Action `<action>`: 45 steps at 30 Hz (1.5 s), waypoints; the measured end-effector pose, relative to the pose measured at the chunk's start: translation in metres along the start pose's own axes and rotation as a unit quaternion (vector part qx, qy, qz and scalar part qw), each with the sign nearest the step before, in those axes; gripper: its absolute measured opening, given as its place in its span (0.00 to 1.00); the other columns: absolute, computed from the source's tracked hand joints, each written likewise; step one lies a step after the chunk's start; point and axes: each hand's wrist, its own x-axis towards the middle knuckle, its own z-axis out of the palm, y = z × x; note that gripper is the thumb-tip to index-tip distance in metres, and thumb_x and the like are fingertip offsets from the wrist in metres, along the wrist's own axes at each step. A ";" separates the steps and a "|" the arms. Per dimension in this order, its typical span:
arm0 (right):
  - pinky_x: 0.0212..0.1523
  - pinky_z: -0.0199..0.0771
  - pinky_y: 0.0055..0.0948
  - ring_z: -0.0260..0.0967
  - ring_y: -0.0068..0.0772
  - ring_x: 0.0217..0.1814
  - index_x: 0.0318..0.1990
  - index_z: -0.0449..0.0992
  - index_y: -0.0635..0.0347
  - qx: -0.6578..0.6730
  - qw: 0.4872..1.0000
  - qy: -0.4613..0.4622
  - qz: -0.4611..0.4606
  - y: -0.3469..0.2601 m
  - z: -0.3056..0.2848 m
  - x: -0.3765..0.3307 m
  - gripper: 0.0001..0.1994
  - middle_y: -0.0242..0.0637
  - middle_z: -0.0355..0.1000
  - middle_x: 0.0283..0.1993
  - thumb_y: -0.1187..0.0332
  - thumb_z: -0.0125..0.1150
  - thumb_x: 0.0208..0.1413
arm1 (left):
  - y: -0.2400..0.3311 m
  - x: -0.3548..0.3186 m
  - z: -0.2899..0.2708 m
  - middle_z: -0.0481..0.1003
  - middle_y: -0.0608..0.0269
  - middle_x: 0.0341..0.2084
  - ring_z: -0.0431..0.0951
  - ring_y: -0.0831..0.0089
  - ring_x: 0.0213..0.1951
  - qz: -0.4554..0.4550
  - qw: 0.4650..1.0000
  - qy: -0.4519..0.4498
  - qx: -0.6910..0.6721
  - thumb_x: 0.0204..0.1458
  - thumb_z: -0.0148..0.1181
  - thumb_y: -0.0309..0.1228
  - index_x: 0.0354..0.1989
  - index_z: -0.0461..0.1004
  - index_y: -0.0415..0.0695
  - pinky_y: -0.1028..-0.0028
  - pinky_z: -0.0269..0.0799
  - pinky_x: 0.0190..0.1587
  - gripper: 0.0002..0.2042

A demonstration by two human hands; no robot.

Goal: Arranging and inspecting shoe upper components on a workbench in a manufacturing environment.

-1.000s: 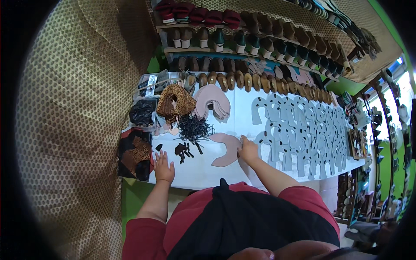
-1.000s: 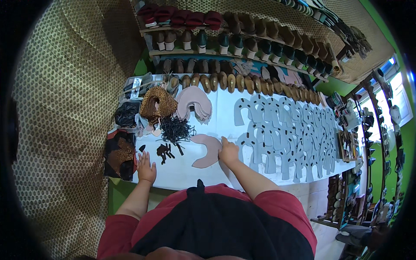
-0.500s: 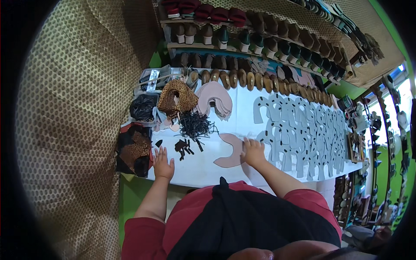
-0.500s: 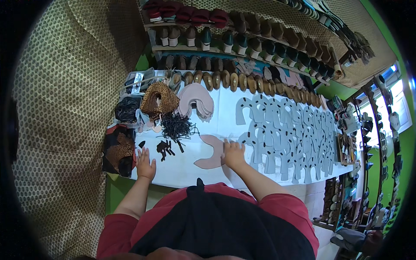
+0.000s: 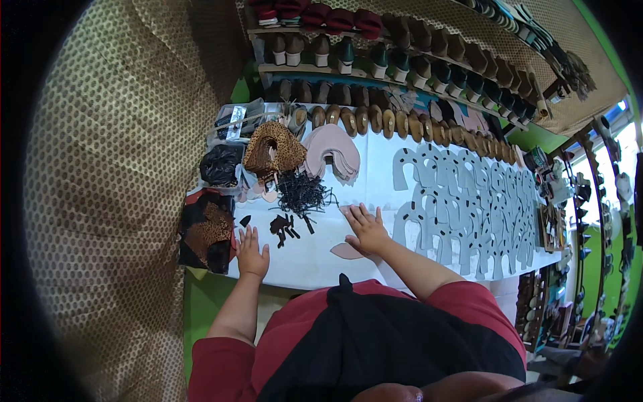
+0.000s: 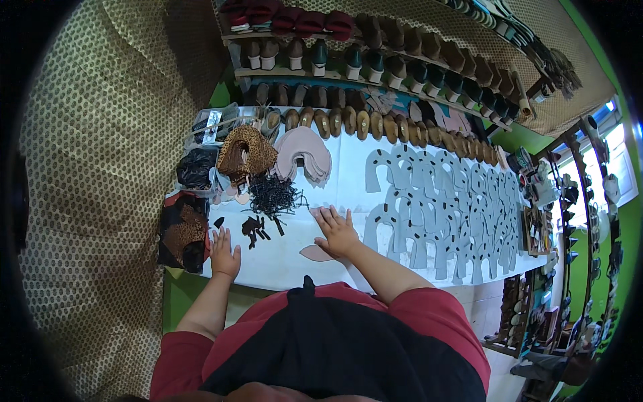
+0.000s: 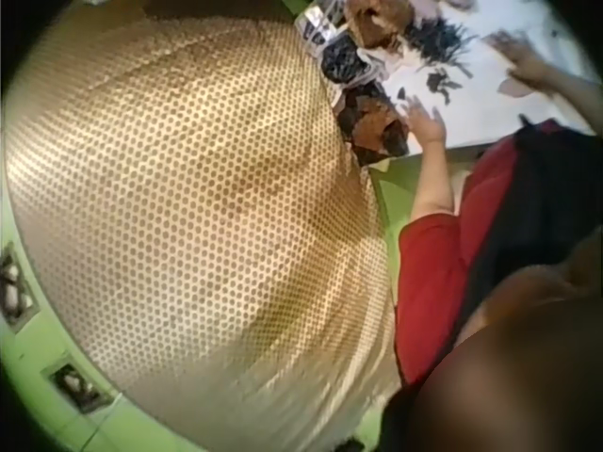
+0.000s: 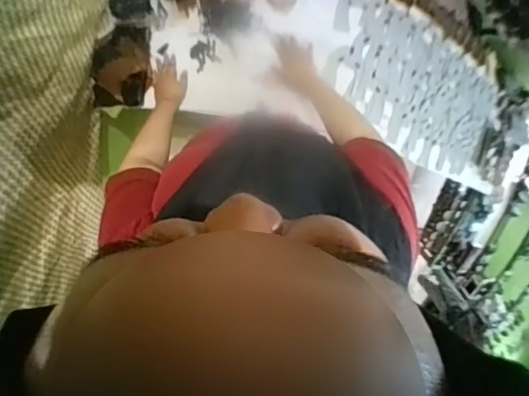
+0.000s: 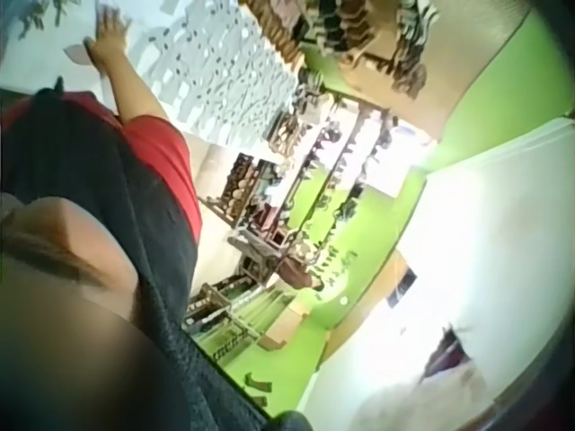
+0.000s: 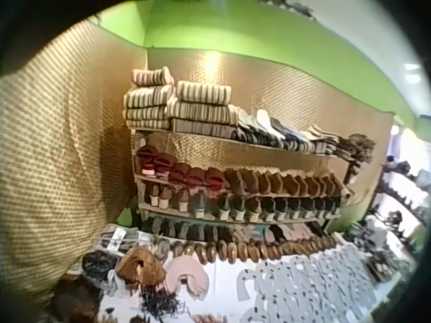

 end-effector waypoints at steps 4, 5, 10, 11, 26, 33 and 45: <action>0.72 0.30 0.72 0.32 0.50 0.82 0.76 0.44 0.44 -0.012 1.000 0.013 -0.007 0.001 -0.003 0.002 0.40 0.39 0.39 0.80 0.40 0.47 0.61 | 0.004 0.003 -0.004 0.52 0.53 0.73 0.45 0.53 0.75 0.008 1.000 0.008 -0.001 0.56 0.57 0.40 0.71 0.57 0.43 0.53 0.40 0.73 0.34; 0.71 0.31 0.75 0.32 0.53 0.82 0.76 0.44 0.44 -0.003 1.000 0.021 -0.018 0.001 -0.001 0.003 0.40 0.40 0.40 0.80 0.40 0.47 0.61 | 0.005 0.003 -0.005 0.53 0.52 0.73 0.46 0.51 0.74 0.012 1.000 0.010 -0.009 0.56 0.57 0.38 0.71 0.57 0.43 0.52 0.42 0.73 0.34; 0.69 0.30 0.77 0.32 0.52 0.82 0.76 0.45 0.42 0.002 1.000 0.008 -0.021 0.006 0.000 0.004 0.39 0.38 0.39 0.80 0.40 0.47 0.62 | 0.001 0.001 -0.003 0.52 0.54 0.73 0.46 0.51 0.74 0.008 1.000 0.014 -0.012 0.55 0.58 0.38 0.71 0.57 0.43 0.53 0.42 0.73 0.34; 0.69 0.30 0.78 0.32 0.51 0.82 0.76 0.46 0.42 0.003 1.000 0.005 -0.021 0.009 0.001 0.003 0.39 0.35 0.38 0.81 0.40 0.47 0.62 | 0.002 0.001 -0.002 0.52 0.54 0.73 0.46 0.52 0.74 0.006 1.000 0.013 -0.016 0.55 0.58 0.38 0.71 0.57 0.44 0.53 0.42 0.73 0.34; 0.71 0.33 0.74 0.53 0.40 0.77 0.67 0.67 0.46 0.035 0.991 0.030 -0.124 0.070 -0.002 -0.077 0.32 0.35 0.65 0.69 0.62 0.57 0.51 | 0.000 -0.001 -0.002 0.52 0.54 0.73 0.46 0.55 0.75 0.006 1.000 0.013 -0.007 0.58 0.56 0.42 0.71 0.57 0.44 0.55 0.40 0.73 0.33; 0.71 0.53 0.56 0.62 0.34 0.71 0.60 0.74 0.44 -0.027 0.979 0.139 -0.148 0.070 0.023 -0.075 0.23 0.32 0.70 0.64 0.63 0.61 0.55 | 0.000 -0.002 -0.002 0.52 0.53 0.73 0.46 0.53 0.75 0.016 1.000 0.023 -0.012 0.57 0.57 0.40 0.71 0.56 0.43 0.54 0.41 0.73 0.34; 0.51 0.73 0.45 0.75 0.48 0.45 0.39 0.79 0.55 0.159 0.969 0.168 -0.092 0.053 -0.032 -0.058 0.09 0.39 0.78 0.41 0.69 0.62 0.49 | 0.003 -0.004 -0.003 0.51 0.56 0.74 0.46 0.56 0.75 0.010 1.000 0.012 -0.004 0.58 0.55 0.42 0.71 0.57 0.43 0.55 0.38 0.74 0.33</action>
